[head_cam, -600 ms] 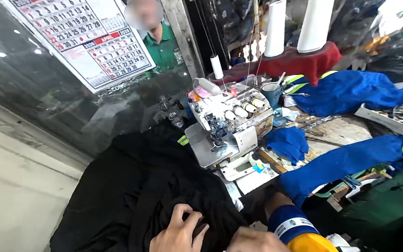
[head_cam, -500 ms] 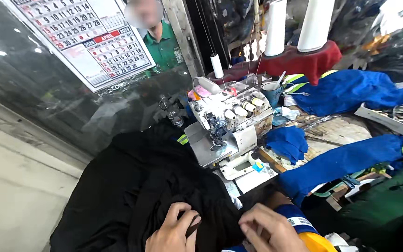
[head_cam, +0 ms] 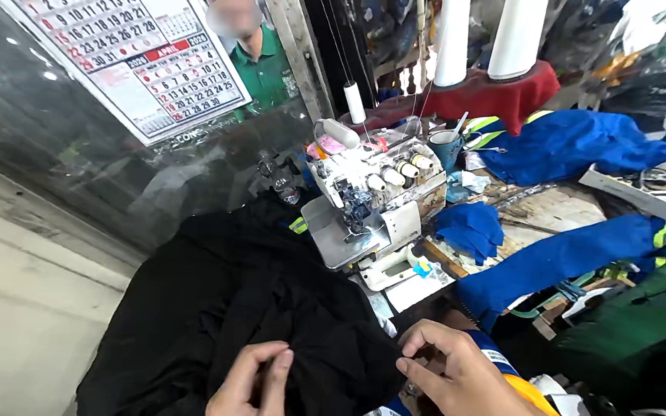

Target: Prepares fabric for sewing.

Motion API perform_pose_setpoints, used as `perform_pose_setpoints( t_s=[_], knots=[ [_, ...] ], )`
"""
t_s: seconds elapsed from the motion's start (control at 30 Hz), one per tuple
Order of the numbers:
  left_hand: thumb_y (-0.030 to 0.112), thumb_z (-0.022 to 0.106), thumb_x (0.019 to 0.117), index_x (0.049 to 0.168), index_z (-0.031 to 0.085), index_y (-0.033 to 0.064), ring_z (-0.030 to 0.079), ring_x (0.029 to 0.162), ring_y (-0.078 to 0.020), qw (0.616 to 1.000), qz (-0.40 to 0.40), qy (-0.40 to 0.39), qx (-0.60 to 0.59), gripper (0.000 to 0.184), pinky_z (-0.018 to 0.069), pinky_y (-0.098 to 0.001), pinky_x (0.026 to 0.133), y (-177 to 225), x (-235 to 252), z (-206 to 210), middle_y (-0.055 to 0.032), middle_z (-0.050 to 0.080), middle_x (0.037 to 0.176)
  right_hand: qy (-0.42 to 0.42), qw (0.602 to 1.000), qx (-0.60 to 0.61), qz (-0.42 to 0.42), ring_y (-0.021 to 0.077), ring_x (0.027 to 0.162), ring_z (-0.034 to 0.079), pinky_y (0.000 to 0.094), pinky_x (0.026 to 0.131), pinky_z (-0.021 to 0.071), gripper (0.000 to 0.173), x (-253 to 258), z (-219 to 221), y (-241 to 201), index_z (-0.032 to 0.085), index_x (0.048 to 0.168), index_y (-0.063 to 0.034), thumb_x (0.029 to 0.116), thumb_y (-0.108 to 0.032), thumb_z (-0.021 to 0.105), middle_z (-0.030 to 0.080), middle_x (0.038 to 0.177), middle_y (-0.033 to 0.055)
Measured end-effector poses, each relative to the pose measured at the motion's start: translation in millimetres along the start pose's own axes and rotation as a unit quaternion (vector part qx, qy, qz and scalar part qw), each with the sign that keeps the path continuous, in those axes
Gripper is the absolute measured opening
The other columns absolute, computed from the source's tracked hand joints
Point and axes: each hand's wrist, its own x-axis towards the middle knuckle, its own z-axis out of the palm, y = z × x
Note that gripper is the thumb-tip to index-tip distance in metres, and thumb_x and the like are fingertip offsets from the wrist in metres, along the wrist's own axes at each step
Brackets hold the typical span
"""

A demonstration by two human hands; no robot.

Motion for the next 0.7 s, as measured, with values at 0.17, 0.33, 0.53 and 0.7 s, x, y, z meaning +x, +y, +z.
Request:
perform_pose_setpoints(
  t_s=[0.17, 0.33, 0.53, 0.7],
  knots=[
    [0.012, 0.053, 0.1058, 0.122, 0.06, 0.0063, 0.051, 0.05, -0.006, 0.992, -0.047, 0.041, -0.111, 0.018, 0.0441, -0.0223, 0.04, 0, 12, -23, 0.002, 0.064, 0.088, 0.001, 0.998, 0.031, -0.05, 0.0096, 0.076, 0.07, 0.0274, 0.061, 0.0617, 0.011, 7, 1, -14, 0.068, 0.099, -0.0109, 0.0947, -0.018, 0.074, 0.072, 0.099, 0.0004],
    [0.032, 0.079, 0.0904, 0.106, 0.077, 0.0051, 0.061, 0.087, -0.0034, 0.999, 0.016, -0.01, -0.028, 0.031, 0.0488, -0.0167, 0.07, 21, 19, -42, -0.0058, 0.071, 0.101, -0.007, 0.997, -0.009, -0.079, 0.0071, 0.071, 0.066, 0.0244, 0.06, 0.0589, 0.015, 13, 3, -30, 0.065, 0.102, -0.0107, 0.0924, -0.016, 0.075, 0.068, 0.09, -0.0007],
    [0.037, 0.081, 0.0887, 0.104, 0.08, 0.0173, 0.055, 0.071, -0.003, 0.993, 0.075, -0.075, 0.054, 0.025, 0.0421, -0.0186, 0.055, -9, 22, -60, -0.0001, 0.064, 0.088, -0.016, 0.995, -0.039, -0.088, 0.005, 0.07, 0.06, 0.0207, 0.059, 0.0529, 0.02, 18, 5, -30, 0.068, 0.107, -0.0136, 0.0889, -0.016, 0.077, 0.064, 0.088, -0.0031],
    [0.032, 0.087, 0.0833, 0.112, 0.08, 0.02, 0.059, 0.078, -0.0053, 0.99, 0.07, -0.124, 0.018, 0.032, 0.0478, -0.0188, 0.059, -10, 24, -71, -0.0014, 0.064, 0.093, -0.085, 0.992, -0.092, -0.03, 0.0036, 0.072, 0.065, 0.0251, 0.063, 0.0576, 0.02, 22, -6, -25, 0.071, 0.101, -0.0174, 0.0951, -0.037, 0.072, 0.069, 0.087, -0.0069]
  ],
)
